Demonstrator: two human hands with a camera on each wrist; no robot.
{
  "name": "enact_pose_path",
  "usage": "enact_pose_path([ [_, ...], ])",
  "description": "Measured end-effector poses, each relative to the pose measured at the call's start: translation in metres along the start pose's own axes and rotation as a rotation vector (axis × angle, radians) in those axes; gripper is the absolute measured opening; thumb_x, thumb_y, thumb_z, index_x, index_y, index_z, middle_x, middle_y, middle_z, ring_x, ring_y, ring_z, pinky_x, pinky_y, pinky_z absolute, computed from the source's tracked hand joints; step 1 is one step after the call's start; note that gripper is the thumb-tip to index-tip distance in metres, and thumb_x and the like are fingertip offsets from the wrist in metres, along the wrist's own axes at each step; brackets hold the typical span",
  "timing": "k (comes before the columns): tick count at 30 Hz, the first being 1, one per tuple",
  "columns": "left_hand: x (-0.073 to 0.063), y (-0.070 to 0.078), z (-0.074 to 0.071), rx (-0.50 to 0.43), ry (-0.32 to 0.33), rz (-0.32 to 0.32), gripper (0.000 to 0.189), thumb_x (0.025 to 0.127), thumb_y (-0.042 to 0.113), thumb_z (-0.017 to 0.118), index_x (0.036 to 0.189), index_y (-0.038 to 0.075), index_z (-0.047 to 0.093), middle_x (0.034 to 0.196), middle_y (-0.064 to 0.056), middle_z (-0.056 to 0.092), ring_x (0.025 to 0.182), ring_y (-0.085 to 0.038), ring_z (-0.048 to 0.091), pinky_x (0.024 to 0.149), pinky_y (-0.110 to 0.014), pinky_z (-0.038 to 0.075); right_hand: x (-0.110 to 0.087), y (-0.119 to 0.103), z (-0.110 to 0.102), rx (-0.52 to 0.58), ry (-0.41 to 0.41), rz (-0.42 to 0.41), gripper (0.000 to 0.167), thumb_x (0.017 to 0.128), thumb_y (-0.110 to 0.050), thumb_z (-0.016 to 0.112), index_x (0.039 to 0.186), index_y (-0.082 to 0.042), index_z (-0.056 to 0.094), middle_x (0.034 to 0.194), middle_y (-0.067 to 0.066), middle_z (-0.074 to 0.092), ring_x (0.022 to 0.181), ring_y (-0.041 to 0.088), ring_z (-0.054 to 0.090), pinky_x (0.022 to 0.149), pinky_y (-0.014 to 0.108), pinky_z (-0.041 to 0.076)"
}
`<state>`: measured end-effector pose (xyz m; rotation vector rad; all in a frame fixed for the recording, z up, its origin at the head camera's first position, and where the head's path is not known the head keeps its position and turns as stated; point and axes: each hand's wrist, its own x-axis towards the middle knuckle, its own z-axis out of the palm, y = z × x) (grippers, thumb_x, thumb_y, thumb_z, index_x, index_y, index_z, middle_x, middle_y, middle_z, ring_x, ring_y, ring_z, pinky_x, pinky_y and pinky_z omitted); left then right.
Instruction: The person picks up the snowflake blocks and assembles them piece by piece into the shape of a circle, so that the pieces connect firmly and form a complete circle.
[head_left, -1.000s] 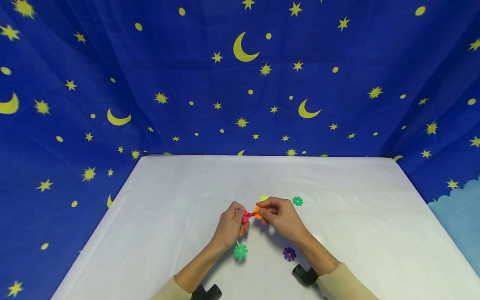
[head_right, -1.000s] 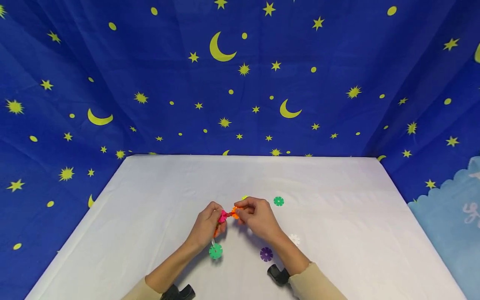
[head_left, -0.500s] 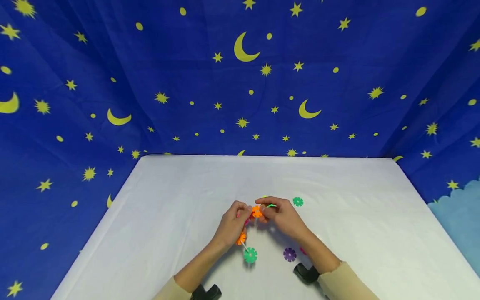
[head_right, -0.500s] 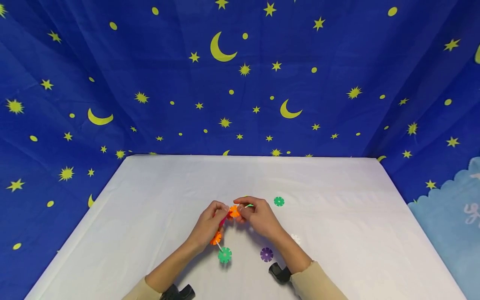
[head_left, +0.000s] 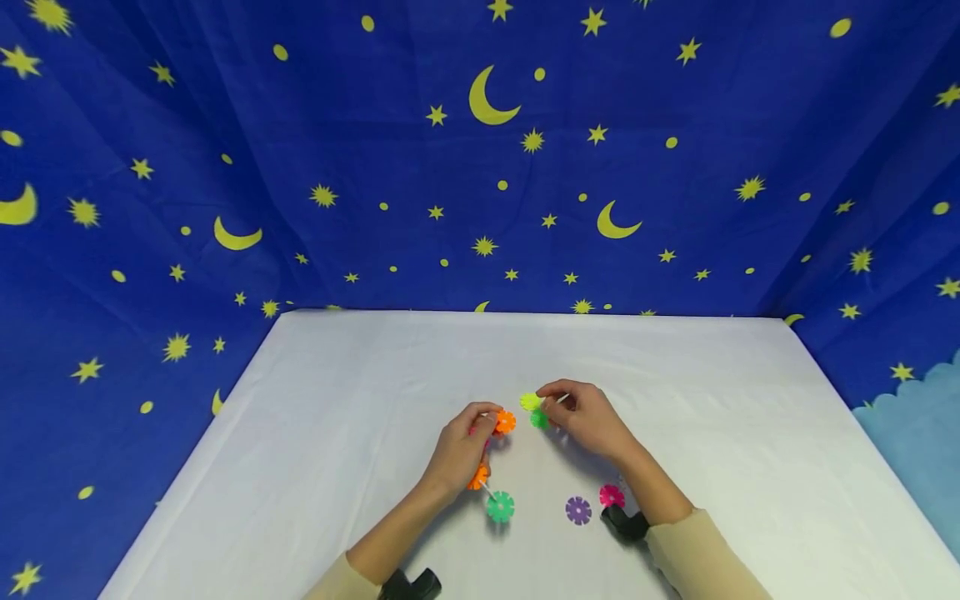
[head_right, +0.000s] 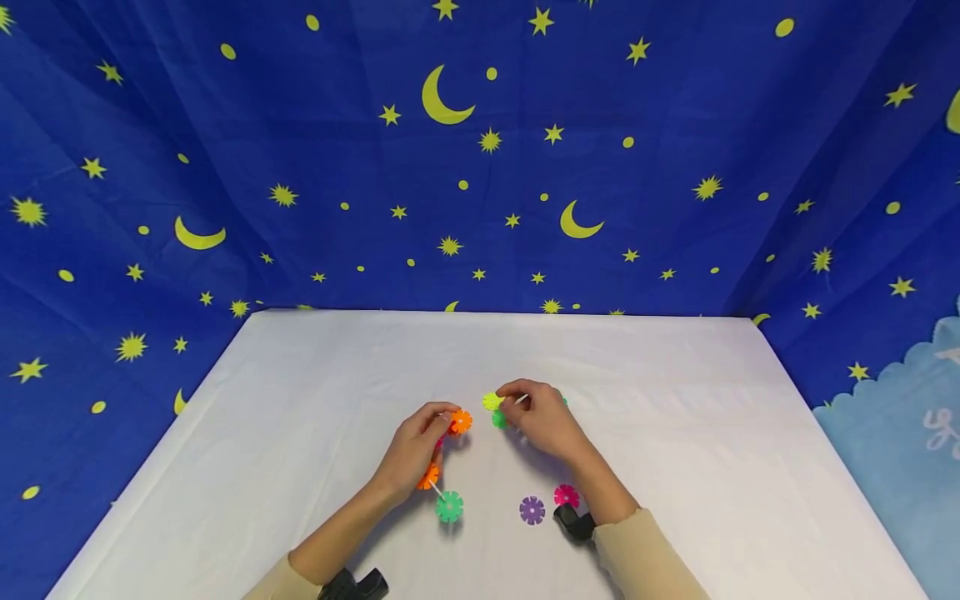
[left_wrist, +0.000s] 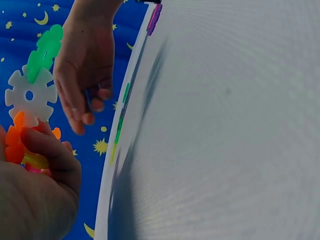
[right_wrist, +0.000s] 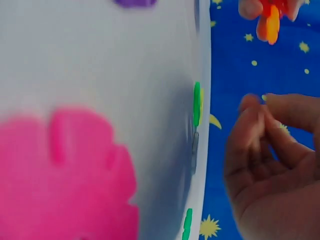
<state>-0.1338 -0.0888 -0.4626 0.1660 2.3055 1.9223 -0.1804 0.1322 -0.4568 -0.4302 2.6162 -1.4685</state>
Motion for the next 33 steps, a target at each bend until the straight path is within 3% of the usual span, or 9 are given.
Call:
enact_pose_path([
  [5, 0.000, -0.001, 0.000, -0.018, 0.001, -0.003, 0.031, 0.102, 0.025, 0.047, 0.125, 0.010, 0.061, 0.092, -0.021, 0.062, 0.038, -0.014, 0.046, 0.034, -0.024, 0.041, 0.007, 0.004, -0.001, -0.172, -0.052, 0.003, 0.025, 0.085, -0.011, 0.072, 0.109, -0.006, 0.069, 0.092, -0.001, 0.063, 0.079, 0.013, 0.057, 0.068, 0.031, 0.050],
  [9, 0.000, 0.000, 0.000, -0.040, -0.008, 0.006, 0.031, 0.102, 0.028, 0.048, 0.124, 0.011, 0.062, 0.092, -0.023, 0.061, 0.039, -0.014, 0.045, 0.034, -0.024, 0.041, 0.010, 0.004, 0.001, -0.306, -0.080, 0.009, 0.023, 0.079, -0.010, 0.077, 0.101, -0.009, 0.070, 0.088, -0.002, 0.060, 0.075, 0.013, 0.053, 0.067, 0.031, 0.047],
  [18, 0.000, 0.001, 0.000, -0.049, -0.021, 0.003, 0.026, 0.100, 0.026, 0.051, 0.118, 0.012, 0.065, 0.091, -0.023, 0.064, 0.040, -0.014, 0.046, 0.035, -0.023, 0.040, 0.009, 0.001, 0.002, -0.394, -0.087, -0.006, 0.024, 0.076, -0.011, 0.080, 0.098, -0.009, 0.071, 0.079, -0.001, 0.053, 0.071, 0.015, 0.048, 0.064, 0.032, 0.042],
  [25, 0.001, 0.001, 0.001, -0.030, -0.018, 0.011, 0.029, 0.101, 0.025, 0.049, 0.120, 0.011, 0.065, 0.089, -0.021, 0.065, 0.039, -0.014, 0.047, 0.035, -0.023, 0.040, 0.001, -0.001, -0.003, -0.332, -0.086, -0.018, 0.010, 0.081, -0.011, 0.075, 0.085, -0.017, 0.067, 0.077, -0.007, 0.057, 0.070, 0.013, 0.052, 0.063, 0.032, 0.045],
  [33, 0.000, 0.002, 0.001, -0.035, -0.025, 0.011, 0.032, 0.102, 0.026, 0.047, 0.127, 0.012, 0.062, 0.091, -0.022, 0.063, 0.039, -0.014, 0.045, 0.034, -0.022, 0.038, -0.007, -0.005, -0.008, -0.181, -0.096, -0.112, 0.010, 0.085, -0.009, 0.072, 0.090, -0.015, 0.066, 0.077, -0.006, 0.059, 0.069, 0.014, 0.054, 0.061, 0.029, 0.049],
])
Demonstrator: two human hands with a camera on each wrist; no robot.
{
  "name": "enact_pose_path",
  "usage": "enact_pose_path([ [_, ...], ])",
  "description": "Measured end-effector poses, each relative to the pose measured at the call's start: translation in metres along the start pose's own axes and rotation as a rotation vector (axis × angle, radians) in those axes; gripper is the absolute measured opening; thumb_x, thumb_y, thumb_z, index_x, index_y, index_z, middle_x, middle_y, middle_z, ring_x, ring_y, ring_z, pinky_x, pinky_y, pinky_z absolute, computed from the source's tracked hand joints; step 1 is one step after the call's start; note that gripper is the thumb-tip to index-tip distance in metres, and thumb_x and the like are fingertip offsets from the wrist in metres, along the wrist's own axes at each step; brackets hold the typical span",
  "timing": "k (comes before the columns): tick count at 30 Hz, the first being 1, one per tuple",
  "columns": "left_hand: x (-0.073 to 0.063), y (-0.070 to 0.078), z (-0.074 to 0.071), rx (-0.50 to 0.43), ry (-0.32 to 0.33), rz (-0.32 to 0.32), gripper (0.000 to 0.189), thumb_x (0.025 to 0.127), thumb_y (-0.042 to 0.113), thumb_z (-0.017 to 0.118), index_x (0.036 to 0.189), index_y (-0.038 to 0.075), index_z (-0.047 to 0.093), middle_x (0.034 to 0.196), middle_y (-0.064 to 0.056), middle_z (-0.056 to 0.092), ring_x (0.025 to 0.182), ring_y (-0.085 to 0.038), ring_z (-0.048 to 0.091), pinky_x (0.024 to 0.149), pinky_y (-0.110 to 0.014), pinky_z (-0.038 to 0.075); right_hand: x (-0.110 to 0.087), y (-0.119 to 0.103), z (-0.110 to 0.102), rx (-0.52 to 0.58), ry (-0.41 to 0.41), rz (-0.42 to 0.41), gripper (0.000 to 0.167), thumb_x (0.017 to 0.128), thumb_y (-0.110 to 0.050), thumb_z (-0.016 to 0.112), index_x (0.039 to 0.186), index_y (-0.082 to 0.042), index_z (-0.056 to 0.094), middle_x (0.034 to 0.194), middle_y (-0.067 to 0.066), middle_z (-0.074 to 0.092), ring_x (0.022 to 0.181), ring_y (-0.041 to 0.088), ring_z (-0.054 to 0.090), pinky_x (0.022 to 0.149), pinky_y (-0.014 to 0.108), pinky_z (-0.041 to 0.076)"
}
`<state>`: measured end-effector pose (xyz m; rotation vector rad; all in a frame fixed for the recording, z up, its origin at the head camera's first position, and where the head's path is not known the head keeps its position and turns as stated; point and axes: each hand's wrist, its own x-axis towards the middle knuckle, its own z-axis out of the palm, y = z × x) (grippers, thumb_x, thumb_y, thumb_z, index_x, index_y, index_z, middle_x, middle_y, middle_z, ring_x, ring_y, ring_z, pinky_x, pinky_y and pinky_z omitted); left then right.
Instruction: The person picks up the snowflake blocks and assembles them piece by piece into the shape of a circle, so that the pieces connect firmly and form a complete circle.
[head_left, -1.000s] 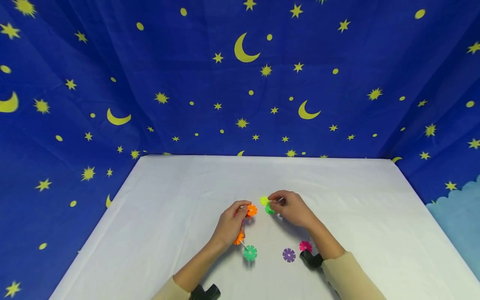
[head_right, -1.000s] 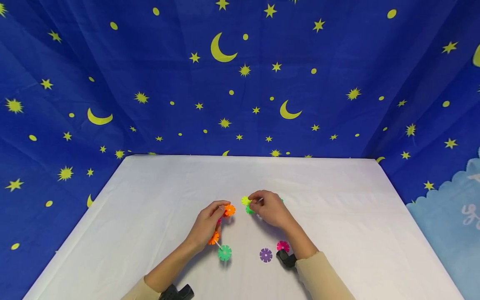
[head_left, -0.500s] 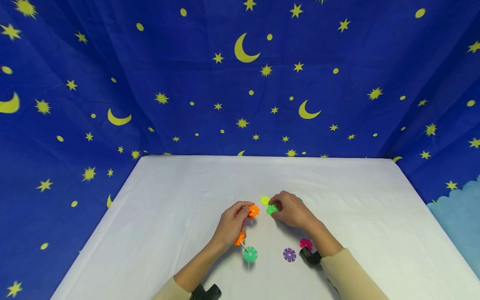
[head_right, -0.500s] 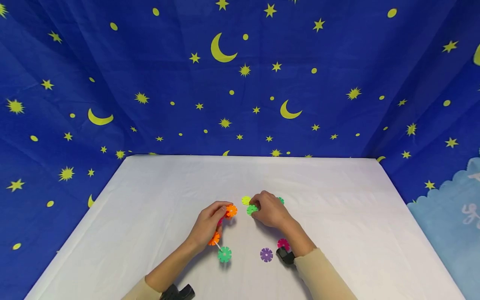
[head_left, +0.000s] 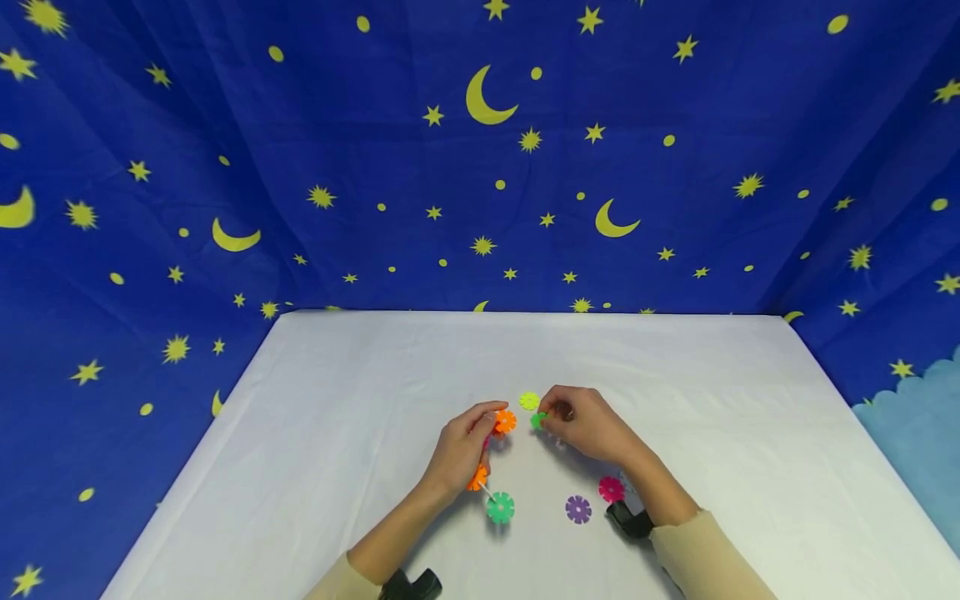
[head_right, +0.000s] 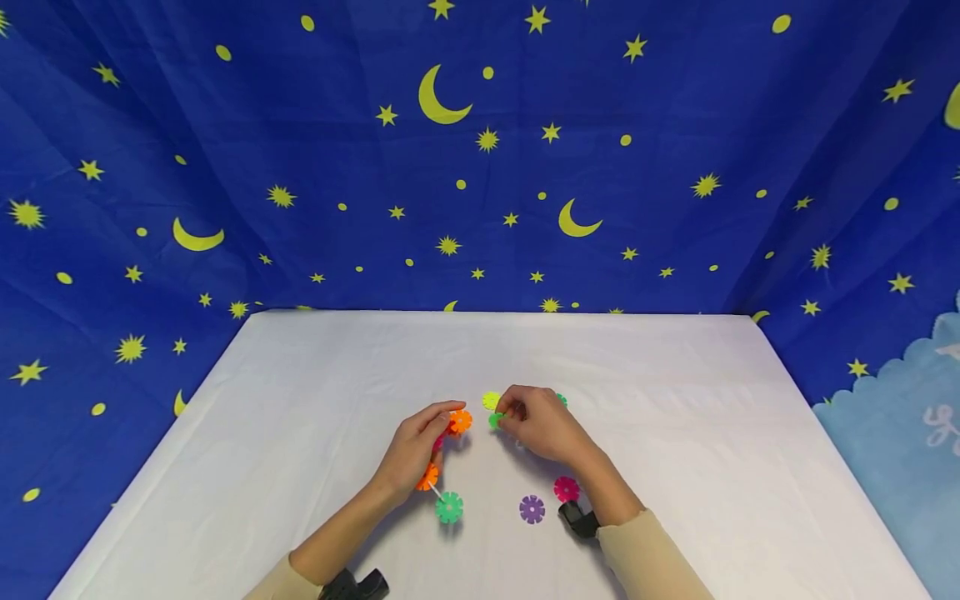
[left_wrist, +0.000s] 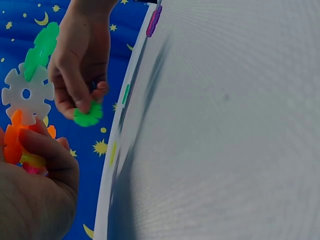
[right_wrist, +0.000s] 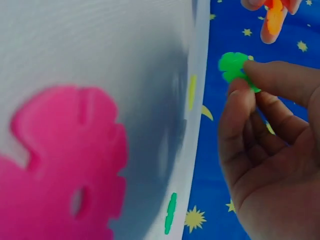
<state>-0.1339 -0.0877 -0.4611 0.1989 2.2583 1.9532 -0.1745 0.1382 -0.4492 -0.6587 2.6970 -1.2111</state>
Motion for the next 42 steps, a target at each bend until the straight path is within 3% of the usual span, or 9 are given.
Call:
enact_pose_path([
  [7, 0.000, 0.000, 0.001, -0.007, 0.013, 0.007, 0.032, 0.102, 0.026, 0.046, 0.124, 0.009, 0.062, 0.091, -0.023, 0.062, 0.040, -0.013, 0.045, 0.035, -0.023, 0.040, -0.003, -0.009, -0.001, 0.123, 0.018, -0.082, 0.010, 0.087, -0.012, 0.071, 0.092, -0.018, 0.066, 0.081, -0.007, 0.063, 0.071, 0.014, 0.058, 0.061, 0.029, 0.051],
  [16, 0.001, -0.001, 0.000, -0.028, 0.001, 0.023, 0.032, 0.103, 0.025, 0.044, 0.123, 0.006, 0.061, 0.090, -0.026, 0.061, 0.040, -0.013, 0.044, 0.035, -0.024, 0.041, -0.006, -0.016, 0.006, 0.143, 0.048, -0.107, 0.013, 0.087, -0.012, 0.071, 0.093, -0.022, 0.066, 0.085, -0.010, 0.064, 0.072, 0.011, 0.060, 0.063, 0.029, 0.053],
  [34, 0.000, 0.002, -0.001, -0.032, -0.016, 0.008, 0.033, 0.104, 0.028, 0.043, 0.124, 0.008, 0.060, 0.093, -0.027, 0.061, 0.043, -0.013, 0.042, 0.037, -0.022, 0.040, -0.005, -0.022, 0.010, 0.142, 0.087, -0.117, 0.014, 0.085, -0.009, 0.072, 0.094, -0.019, 0.066, 0.082, -0.007, 0.063, 0.070, 0.013, 0.059, 0.060, 0.028, 0.052],
  [42, -0.001, 0.001, 0.001, -0.060, -0.018, 0.036, 0.035, 0.104, 0.031, 0.043, 0.123, 0.008, 0.060, 0.090, -0.027, 0.059, 0.042, -0.014, 0.042, 0.036, -0.023, 0.040, -0.005, -0.020, 0.015, 0.258, 0.039, -0.079, 0.007, 0.087, -0.011, 0.071, 0.090, -0.013, 0.065, 0.081, 0.001, 0.067, 0.069, 0.016, 0.062, 0.061, 0.029, 0.053],
])
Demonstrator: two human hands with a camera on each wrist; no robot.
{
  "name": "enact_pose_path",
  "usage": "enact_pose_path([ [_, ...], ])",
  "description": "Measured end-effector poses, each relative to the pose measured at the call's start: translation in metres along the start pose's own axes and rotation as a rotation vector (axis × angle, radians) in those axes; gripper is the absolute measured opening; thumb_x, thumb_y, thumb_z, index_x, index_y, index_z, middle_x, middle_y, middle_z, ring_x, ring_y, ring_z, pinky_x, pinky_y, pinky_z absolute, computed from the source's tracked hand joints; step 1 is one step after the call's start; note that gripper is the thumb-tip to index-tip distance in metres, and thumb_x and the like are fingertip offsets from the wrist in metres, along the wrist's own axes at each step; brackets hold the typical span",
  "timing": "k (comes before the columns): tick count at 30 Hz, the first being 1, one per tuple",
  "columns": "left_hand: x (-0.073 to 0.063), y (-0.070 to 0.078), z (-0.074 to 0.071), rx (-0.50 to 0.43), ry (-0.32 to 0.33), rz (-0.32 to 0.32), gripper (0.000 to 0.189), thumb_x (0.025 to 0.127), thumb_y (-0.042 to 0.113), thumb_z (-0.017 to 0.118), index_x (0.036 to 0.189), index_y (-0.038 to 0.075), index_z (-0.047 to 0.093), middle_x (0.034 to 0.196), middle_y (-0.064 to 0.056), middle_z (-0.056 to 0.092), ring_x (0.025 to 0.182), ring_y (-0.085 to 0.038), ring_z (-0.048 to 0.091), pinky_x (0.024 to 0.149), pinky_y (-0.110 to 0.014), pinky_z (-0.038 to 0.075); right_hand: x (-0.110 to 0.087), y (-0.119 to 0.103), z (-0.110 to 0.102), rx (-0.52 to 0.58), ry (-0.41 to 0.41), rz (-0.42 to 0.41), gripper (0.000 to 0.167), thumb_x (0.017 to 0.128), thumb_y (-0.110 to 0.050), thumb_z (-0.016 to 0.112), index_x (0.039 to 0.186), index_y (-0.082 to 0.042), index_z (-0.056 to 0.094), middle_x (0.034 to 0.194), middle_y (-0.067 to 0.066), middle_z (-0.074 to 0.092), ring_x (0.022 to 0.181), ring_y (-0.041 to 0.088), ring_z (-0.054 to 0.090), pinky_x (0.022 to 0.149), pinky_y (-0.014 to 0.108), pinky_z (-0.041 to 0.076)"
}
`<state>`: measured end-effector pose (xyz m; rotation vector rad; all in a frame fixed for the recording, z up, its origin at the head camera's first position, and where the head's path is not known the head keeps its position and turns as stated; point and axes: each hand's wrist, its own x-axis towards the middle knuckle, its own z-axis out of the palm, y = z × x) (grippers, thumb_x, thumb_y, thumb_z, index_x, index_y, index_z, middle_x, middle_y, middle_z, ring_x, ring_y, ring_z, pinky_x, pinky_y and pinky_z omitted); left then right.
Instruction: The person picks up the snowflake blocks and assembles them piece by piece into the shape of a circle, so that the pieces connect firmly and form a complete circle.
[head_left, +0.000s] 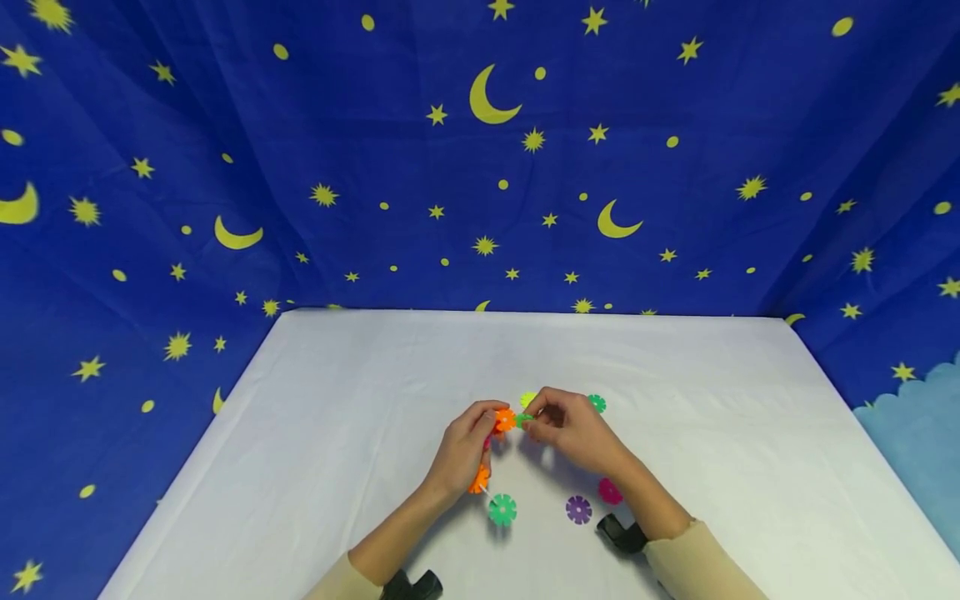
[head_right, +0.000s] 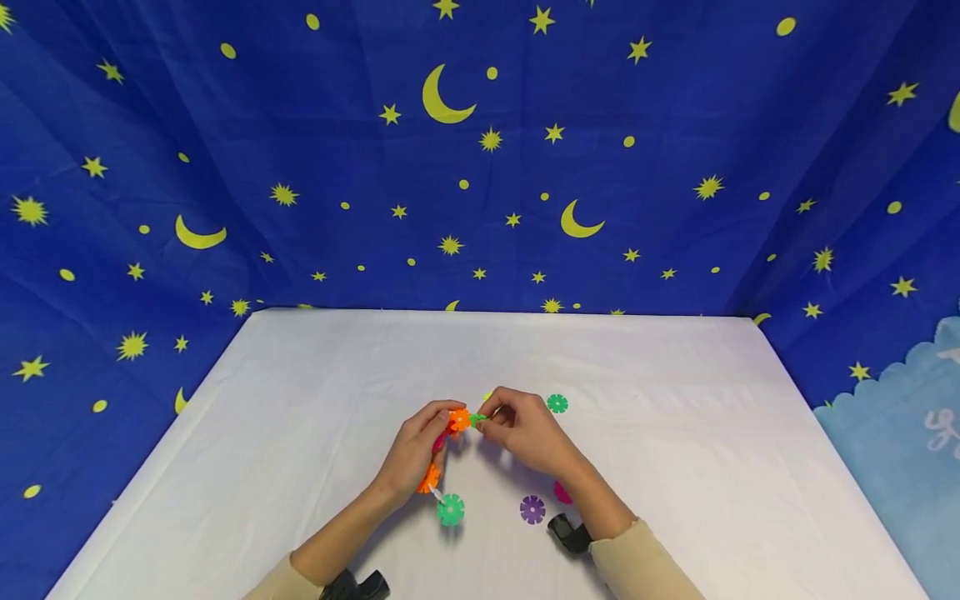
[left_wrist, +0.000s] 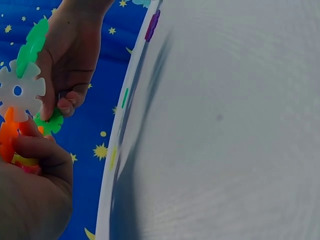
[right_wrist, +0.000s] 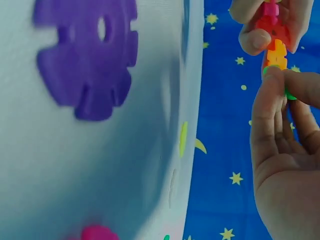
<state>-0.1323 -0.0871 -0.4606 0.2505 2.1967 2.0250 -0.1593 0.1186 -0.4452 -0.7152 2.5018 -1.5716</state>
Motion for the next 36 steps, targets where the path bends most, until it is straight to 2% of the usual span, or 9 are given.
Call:
enact_pose_path([
  [5, -0.005, 0.007, 0.002, 0.060, -0.009, 0.029, 0.027, 0.105, 0.024, 0.041, 0.122, 0.013, 0.059, 0.089, -0.022, 0.059, 0.040, -0.011, 0.041, 0.034, -0.023, 0.038, -0.001, -0.002, 0.002, 0.050, 0.002, -0.023, 0.005, 0.088, -0.010, 0.071, 0.086, -0.010, 0.066, 0.083, 0.001, 0.066, 0.072, 0.018, 0.064, 0.065, 0.031, 0.056],
  [10, -0.014, 0.028, 0.006, 0.129, -0.019, 0.045, 0.024, 0.104, 0.011, 0.039, 0.119, 0.013, 0.058, 0.081, -0.005, 0.057, 0.037, -0.005, 0.040, 0.034, -0.023, 0.040, -0.002, -0.003, 0.003, 0.032, -0.005, -0.035, 0.004, 0.088, -0.009, 0.070, 0.087, -0.010, 0.066, 0.084, -0.001, 0.066, 0.074, 0.015, 0.064, 0.067, 0.031, 0.055],
  [12, -0.015, 0.030, 0.006, 0.126, -0.013, 0.045, 0.024, 0.103, 0.009, 0.040, 0.118, 0.012, 0.058, 0.081, -0.005, 0.057, 0.037, -0.005, 0.040, 0.034, -0.023, 0.040, -0.002, -0.004, 0.003, 0.018, 0.002, -0.027, 0.004, 0.087, -0.009, 0.070, 0.087, -0.010, 0.066, 0.084, -0.002, 0.066, 0.073, 0.015, 0.063, 0.067, 0.030, 0.055],
  [17, -0.006, 0.010, 0.009, 0.132, 0.051, 0.029, 0.023, 0.103, 0.017, 0.044, 0.121, 0.016, 0.059, 0.093, -0.014, 0.060, 0.039, -0.009, 0.046, 0.036, -0.025, 0.041, -0.001, -0.003, 0.004, -0.041, 0.024, -0.004, 0.009, 0.086, -0.010, 0.072, 0.089, -0.014, 0.066, 0.080, -0.005, 0.065, 0.070, 0.015, 0.061, 0.062, 0.030, 0.053],
  [22, -0.002, -0.004, 0.008, 0.130, 0.111, 0.023, 0.026, 0.101, 0.026, 0.051, 0.124, 0.016, 0.058, 0.105, -0.005, 0.059, 0.041, -0.019, 0.054, 0.038, -0.030, 0.047, 0.003, 0.001, 0.001, -0.066, 0.001, 0.034, 0.020, 0.083, -0.005, 0.072, 0.100, -0.013, 0.066, 0.085, -0.003, 0.065, 0.074, 0.013, 0.062, 0.061, 0.029, 0.053],
  [26, -0.002, -0.005, 0.007, 0.080, 0.131, 0.038, 0.029, 0.100, 0.024, 0.052, 0.125, 0.009, 0.055, 0.107, -0.007, 0.058, 0.040, -0.023, 0.055, 0.037, -0.031, 0.046, 0.006, 0.002, -0.006, -0.056, -0.036, 0.062, 0.031, 0.083, -0.003, 0.072, 0.112, -0.006, 0.062, 0.094, 0.004, 0.064, 0.080, 0.015, 0.063, 0.064, 0.030, 0.053],
  [29, -0.002, -0.004, 0.007, 0.055, 0.139, 0.022, 0.030, 0.100, 0.022, 0.051, 0.126, 0.009, 0.052, 0.108, -0.007, 0.058, 0.040, -0.023, 0.054, 0.038, -0.030, 0.046, 0.009, 0.003, -0.011, -0.078, -0.057, 0.072, 0.039, 0.082, -0.008, 0.075, 0.118, -0.006, 0.060, 0.098, 0.008, 0.062, 0.082, 0.017, 0.061, 0.068, 0.031, 0.053],
  [36, -0.001, -0.002, 0.007, 0.044, 0.145, -0.003, 0.030, 0.099, 0.023, 0.051, 0.126, 0.010, 0.052, 0.111, -0.006, 0.057, 0.042, -0.022, 0.053, 0.040, -0.030, 0.047, 0.026, 0.010, -0.017, -0.251, -0.075, 0.070, 0.034, 0.085, -0.014, 0.074, 0.117, -0.005, 0.065, 0.103, 0.006, 0.063, 0.085, 0.015, 0.058, 0.073, 0.032, 0.051],
])
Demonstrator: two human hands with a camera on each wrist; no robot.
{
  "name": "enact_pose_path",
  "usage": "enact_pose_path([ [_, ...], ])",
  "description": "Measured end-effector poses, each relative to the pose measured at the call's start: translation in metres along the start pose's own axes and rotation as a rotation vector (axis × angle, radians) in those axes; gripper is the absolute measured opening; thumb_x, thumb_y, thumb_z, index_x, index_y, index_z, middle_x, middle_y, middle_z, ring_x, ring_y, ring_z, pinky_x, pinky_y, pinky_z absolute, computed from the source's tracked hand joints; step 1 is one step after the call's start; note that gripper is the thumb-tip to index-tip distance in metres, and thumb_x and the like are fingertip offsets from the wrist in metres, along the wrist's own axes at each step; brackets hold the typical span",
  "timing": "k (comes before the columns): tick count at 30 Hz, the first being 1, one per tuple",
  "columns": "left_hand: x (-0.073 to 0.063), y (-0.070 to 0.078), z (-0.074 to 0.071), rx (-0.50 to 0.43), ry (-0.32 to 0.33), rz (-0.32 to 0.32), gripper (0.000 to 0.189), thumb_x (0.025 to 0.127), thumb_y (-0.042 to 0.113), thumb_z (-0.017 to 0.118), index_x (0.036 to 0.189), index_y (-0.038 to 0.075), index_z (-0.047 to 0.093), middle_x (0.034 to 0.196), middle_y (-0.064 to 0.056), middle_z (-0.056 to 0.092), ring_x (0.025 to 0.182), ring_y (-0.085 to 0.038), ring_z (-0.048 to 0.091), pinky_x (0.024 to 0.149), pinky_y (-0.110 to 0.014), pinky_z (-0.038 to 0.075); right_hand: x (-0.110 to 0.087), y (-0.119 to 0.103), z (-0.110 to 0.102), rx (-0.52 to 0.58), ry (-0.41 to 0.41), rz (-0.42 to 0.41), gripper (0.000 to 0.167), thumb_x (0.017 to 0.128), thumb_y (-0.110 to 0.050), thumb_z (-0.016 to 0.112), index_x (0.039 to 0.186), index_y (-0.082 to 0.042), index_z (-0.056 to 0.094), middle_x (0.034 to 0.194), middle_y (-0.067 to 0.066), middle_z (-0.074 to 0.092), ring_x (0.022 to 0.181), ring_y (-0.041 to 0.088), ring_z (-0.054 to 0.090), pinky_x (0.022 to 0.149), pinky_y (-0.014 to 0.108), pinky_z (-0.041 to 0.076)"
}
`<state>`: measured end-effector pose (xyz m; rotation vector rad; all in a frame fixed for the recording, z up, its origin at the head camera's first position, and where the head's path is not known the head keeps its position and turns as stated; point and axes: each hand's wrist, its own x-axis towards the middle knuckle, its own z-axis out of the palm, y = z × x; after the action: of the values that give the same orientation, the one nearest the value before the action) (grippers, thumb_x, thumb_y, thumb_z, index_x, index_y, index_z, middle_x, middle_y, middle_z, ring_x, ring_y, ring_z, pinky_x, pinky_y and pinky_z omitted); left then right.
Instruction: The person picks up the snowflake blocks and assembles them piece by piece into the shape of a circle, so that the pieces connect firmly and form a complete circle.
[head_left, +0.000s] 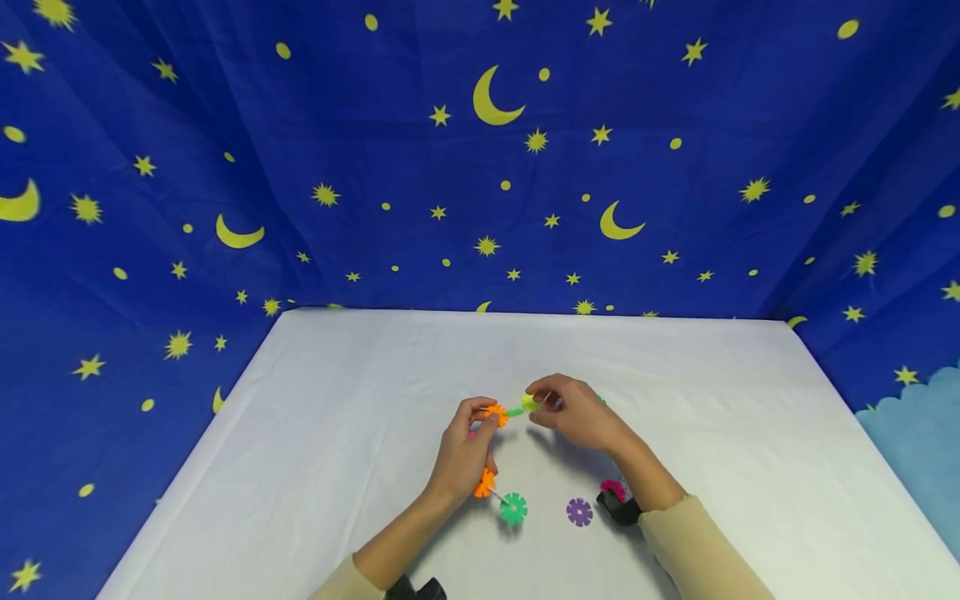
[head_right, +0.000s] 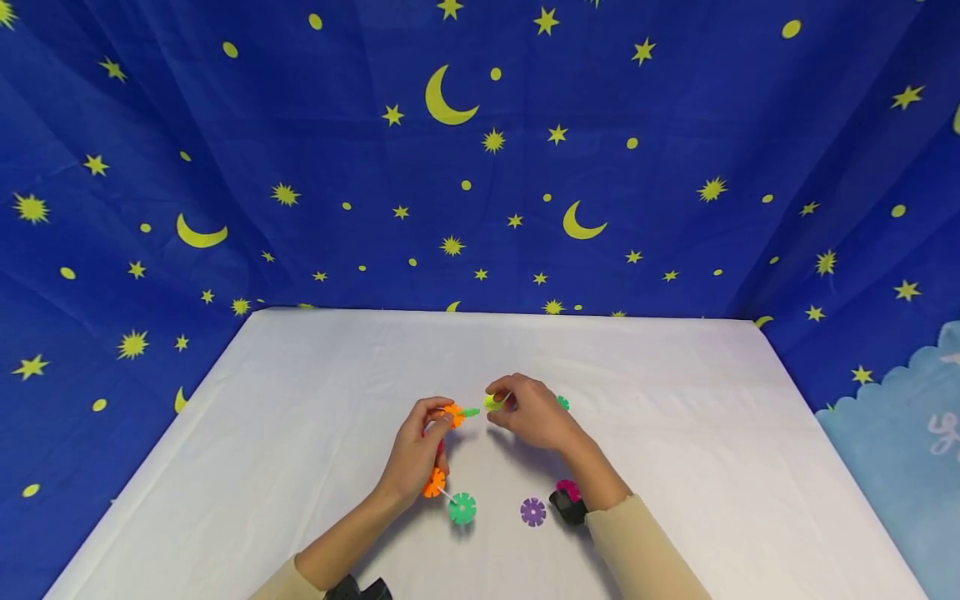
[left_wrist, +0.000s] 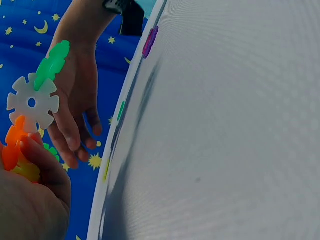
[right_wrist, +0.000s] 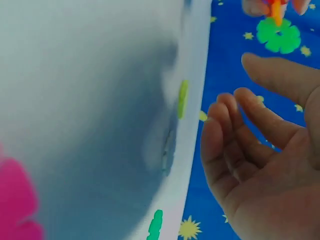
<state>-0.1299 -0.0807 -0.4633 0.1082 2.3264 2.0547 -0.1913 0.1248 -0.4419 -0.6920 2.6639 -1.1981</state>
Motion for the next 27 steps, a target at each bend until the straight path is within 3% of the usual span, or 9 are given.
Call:
enact_pose_path([
  [8, 0.001, -0.002, -0.001, -0.009, -0.012, -0.002, 0.030, 0.100, 0.025, 0.051, 0.126, 0.011, 0.052, 0.127, -0.010, 0.057, 0.042, -0.020, 0.051, 0.041, -0.031, 0.048, 0.019, 0.012, 0.003, -0.190, -0.018, 0.039, 0.037, 0.084, -0.011, 0.071, 0.120, -0.004, 0.066, 0.103, 0.007, 0.061, 0.088, 0.017, 0.056, 0.075, 0.035, 0.048],
  [15, -0.001, 0.003, -0.001, -0.025, -0.022, -0.014, 0.028, 0.099, 0.022, 0.052, 0.124, 0.009, 0.051, 0.123, -0.009, 0.060, 0.040, -0.019, 0.049, 0.040, -0.030, 0.048, 0.020, 0.014, 0.007, -0.240, -0.020, 0.081, 0.023, 0.079, -0.010, 0.077, 0.099, -0.009, 0.068, 0.090, 0.001, 0.056, 0.081, 0.015, 0.051, 0.074, 0.034, 0.045],
  [20, -0.002, 0.003, 0.000, -0.048, -0.026, -0.027, 0.029, 0.098, 0.019, 0.053, 0.124, 0.006, 0.049, 0.118, -0.009, 0.063, 0.038, -0.019, 0.049, 0.039, -0.030, 0.047, 0.014, 0.014, 0.002, -0.172, 0.004, 0.086, 0.016, 0.083, -0.007, 0.073, 0.093, -0.011, 0.061, 0.078, -0.001, 0.054, 0.070, 0.015, 0.049, 0.063, 0.033, 0.042],
  [23, -0.001, -0.001, 0.001, -0.057, -0.031, -0.030, 0.030, 0.098, 0.018, 0.053, 0.125, 0.005, 0.048, 0.116, -0.010, 0.064, 0.038, -0.017, 0.048, 0.038, -0.028, 0.046, 0.010, 0.014, -0.002, -0.073, 0.006, 0.067, 0.012, 0.086, -0.005, 0.069, 0.095, -0.010, 0.062, 0.079, -0.001, 0.057, 0.068, 0.015, 0.052, 0.060, 0.032, 0.045],
  [27, -0.003, 0.006, 0.000, -0.059, -0.038, -0.042, 0.026, 0.099, 0.015, 0.052, 0.123, 0.006, 0.049, 0.117, -0.012, 0.063, 0.038, -0.016, 0.047, 0.039, -0.027, 0.045, 0.006, 0.014, -0.004, 0.042, -0.004, 0.051, 0.013, 0.087, -0.005, 0.066, 0.099, -0.009, 0.065, 0.082, 0.001, 0.060, 0.067, 0.015, 0.058, 0.058, 0.032, 0.049],
])
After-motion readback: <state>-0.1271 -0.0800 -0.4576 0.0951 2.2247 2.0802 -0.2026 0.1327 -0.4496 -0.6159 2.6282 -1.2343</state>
